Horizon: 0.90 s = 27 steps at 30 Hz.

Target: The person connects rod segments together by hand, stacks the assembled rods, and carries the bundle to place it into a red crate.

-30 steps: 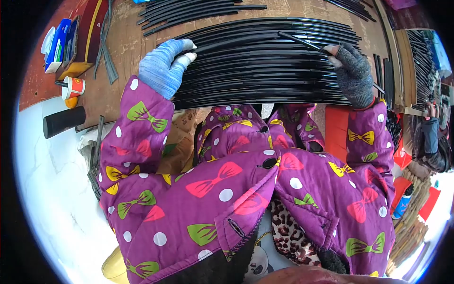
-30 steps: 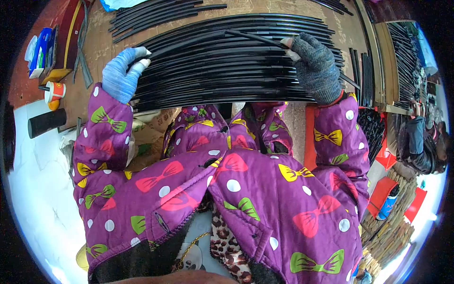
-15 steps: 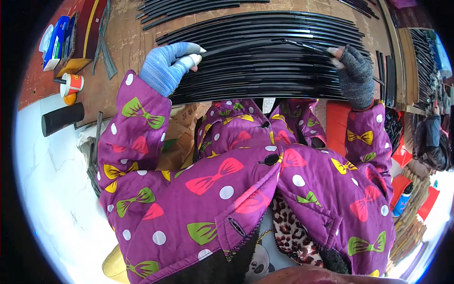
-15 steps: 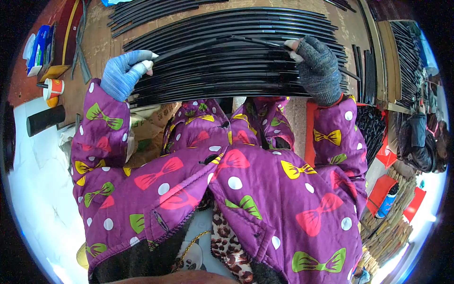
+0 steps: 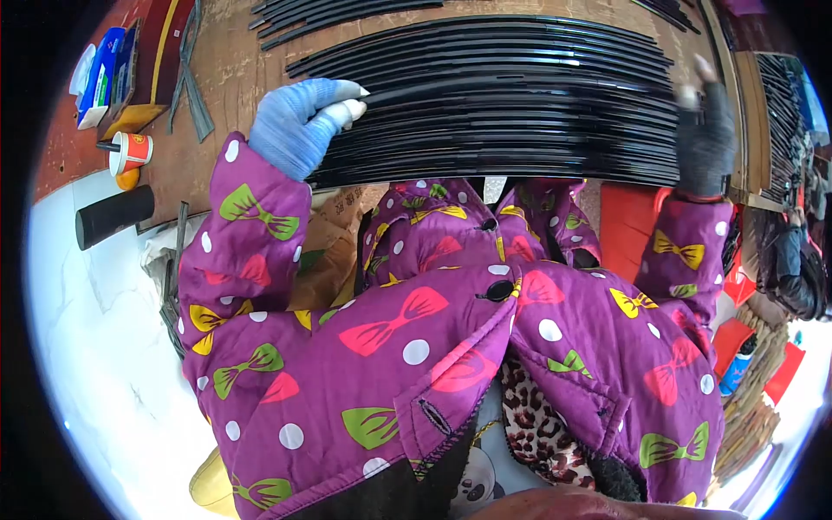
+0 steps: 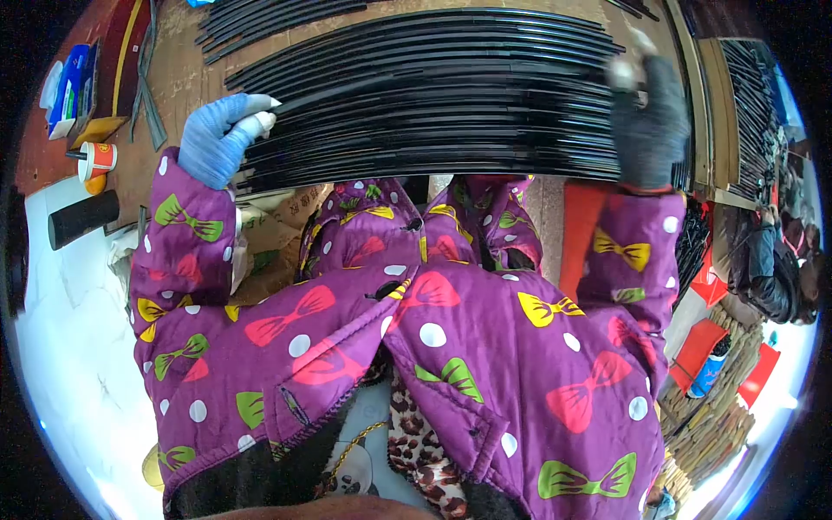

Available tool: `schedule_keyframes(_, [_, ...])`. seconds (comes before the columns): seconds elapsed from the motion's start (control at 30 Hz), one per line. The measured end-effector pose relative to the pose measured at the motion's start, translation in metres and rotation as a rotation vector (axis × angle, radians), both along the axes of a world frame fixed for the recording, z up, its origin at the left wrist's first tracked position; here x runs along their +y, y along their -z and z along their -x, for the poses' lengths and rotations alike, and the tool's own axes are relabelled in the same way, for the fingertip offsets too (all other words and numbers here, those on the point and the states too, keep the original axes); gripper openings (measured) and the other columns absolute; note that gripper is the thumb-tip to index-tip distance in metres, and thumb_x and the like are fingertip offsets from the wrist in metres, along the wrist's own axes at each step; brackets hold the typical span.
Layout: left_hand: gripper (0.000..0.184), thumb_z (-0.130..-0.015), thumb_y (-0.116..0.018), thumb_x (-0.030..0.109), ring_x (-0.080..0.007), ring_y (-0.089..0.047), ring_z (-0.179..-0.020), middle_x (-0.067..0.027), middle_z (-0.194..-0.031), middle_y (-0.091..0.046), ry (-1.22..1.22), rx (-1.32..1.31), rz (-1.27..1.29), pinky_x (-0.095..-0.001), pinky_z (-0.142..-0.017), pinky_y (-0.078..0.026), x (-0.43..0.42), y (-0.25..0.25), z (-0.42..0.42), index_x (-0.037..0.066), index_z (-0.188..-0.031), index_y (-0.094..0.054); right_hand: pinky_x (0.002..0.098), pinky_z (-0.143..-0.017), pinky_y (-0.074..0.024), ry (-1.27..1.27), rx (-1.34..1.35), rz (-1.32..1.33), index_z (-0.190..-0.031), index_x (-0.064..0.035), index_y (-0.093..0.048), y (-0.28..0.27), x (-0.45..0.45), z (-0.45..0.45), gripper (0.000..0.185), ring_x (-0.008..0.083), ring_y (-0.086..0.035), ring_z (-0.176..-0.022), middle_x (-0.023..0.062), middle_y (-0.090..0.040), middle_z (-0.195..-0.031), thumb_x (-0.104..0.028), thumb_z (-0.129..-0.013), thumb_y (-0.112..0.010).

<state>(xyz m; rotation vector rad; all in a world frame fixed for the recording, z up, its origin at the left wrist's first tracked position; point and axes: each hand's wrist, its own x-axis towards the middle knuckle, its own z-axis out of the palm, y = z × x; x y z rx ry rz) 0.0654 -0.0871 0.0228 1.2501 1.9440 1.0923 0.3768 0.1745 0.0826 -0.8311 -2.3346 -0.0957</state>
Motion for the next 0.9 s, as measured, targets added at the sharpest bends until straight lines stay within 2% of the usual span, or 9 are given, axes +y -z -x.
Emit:
schedule_keyframes(0.03, [0.018,-0.075,-0.064,0.009,-0.0111,-0.056,-0.064,-0.0075,-0.073,-0.062,-0.014,-0.048,0.026,-0.0231,-0.06,-0.044,-0.002,0.0,0.001,0.003,-0.092,-0.064,0.0253,-0.066,-0.046,-0.004,-0.001,-0.002,-0.108,-0.0091,-0.055,-0.001,0.009,-0.013,0.03,0.0144,-0.058,-0.073,0.0064,-0.061,-0.086,-0.024,-0.082,-0.058])
schedule_keyframes(0.1, [0.017,-0.076,-0.063,0.009,-0.0103,-0.055,-0.064,-0.0068,-0.073,-0.062,-0.027,-0.099,0.048,-0.0225,-0.06,-0.044,-0.002,0.001,0.002,0.003,-0.092,-0.064,0.0226,-0.061,-0.0453,0.152,0.183,0.42,-0.106,-0.0056,-0.055,0.003,0.023,-0.035,0.026,0.0101,-0.057,-0.067,0.0071,-0.062,-0.081,-0.022,-0.086,-0.052])
schedule_keyframes(0.13, [0.017,-0.076,-0.063,0.008,-0.0102,-0.055,-0.064,-0.0066,-0.072,-0.062,-0.026,-0.11,0.036,-0.0224,-0.06,-0.044,0.0,0.003,0.002,0.003,-0.092,-0.064,0.0226,-0.061,-0.0453,0.153,0.18,0.42,-0.106,-0.0056,-0.055,0.008,0.027,-0.042,0.026,0.0101,-0.057,-0.067,0.0071,-0.062,-0.081,-0.022,-0.086,-0.052])
schedule_keyframes(0.2, [0.017,-0.076,-0.063,0.008,-0.0101,-0.055,-0.064,-0.0064,-0.072,-0.062,-0.022,-0.122,0.026,-0.0223,-0.06,-0.044,0.002,0.004,0.0,0.004,-0.092,-0.064,0.0208,-0.058,-0.0432,0.029,0.444,0.891,-0.103,-0.0027,-0.057,0.015,0.03,-0.048,0.025,0.0085,-0.055,-0.064,0.0074,-0.061,-0.077,-0.021,-0.087,-0.049])
schedule_keyframes(0.4, [0.016,-0.074,-0.064,0.01,-0.0121,-0.058,-0.067,-0.0082,-0.073,-0.064,-0.016,-0.031,0.049,-0.0233,-0.063,-0.045,0.012,-0.001,-0.012,0.003,-0.09,-0.065,0.021,-0.051,-0.0335,-0.203,0.409,0.949,-0.097,-0.0002,-0.058,0.026,-0.034,0.006,0.022,0.009,-0.045,-0.055,0.0015,-0.049,-0.062,-0.017,-0.087,-0.049])
schedule_keyframes(0.5, [0.018,-0.073,-0.065,0.014,-0.0201,-0.061,-0.073,-0.0113,-0.078,-0.064,0.052,0.077,-0.029,-0.0275,-0.067,-0.046,0.018,0.004,-0.019,0.005,-0.089,-0.064,0.0195,-0.054,-0.0413,-0.247,0.368,1.116,-0.097,-0.0013,-0.059,0.037,-0.063,0.034,0.019,0.0078,-0.051,-0.057,0.0028,-0.057,-0.068,-0.015,-0.086,-0.051])
schedule_keyframes(0.6, [0.017,-0.074,-0.062,0.005,-0.0105,-0.056,-0.067,-0.0045,-0.073,-0.062,0.127,0.139,-0.047,-0.0227,-0.063,-0.044,0.024,0.002,-0.028,0.002,-0.091,-0.064,0.0214,-0.056,-0.0446,-0.342,0.41,1.285,-0.098,-0.0004,-0.058,0.043,-0.093,0.056,0.02,0.0092,-0.054,-0.059,0.0051,-0.058,-0.07,-0.013,-0.087,-0.049])
schedule_keyframes(0.8, [0.018,-0.076,-0.06,0.007,-0.0105,-0.055,-0.065,-0.0073,-0.075,-0.062,-0.02,-0.118,0.109,-0.0232,-0.06,-0.044,-0.002,0.009,0.0,-0.001,-0.092,-0.062,0.023,-0.054,-0.0364,-0.263,0.505,1.232,-0.096,0.0023,-0.056,0.032,-0.047,0.027,0.025,0.0093,-0.045,-0.055,0.002,-0.05,-0.062,-0.02,-0.084,-0.052])
schedule_keyframes(0.9, [0.019,-0.077,-0.06,0.008,-0.0107,-0.054,-0.064,-0.007,-0.074,-0.061,-0.062,-0.187,0.19,-0.0237,-0.06,-0.044,-0.008,0.017,0.009,-0.003,-0.092,-0.062,0.0247,-0.055,-0.0376,-0.298,0.592,1.365,-0.098,0.0013,-0.056,0.034,-0.024,0.002,0.023,0.0116,-0.046,-0.057,0.0037,-0.051,-0.065,-0.017,-0.084,-0.052])
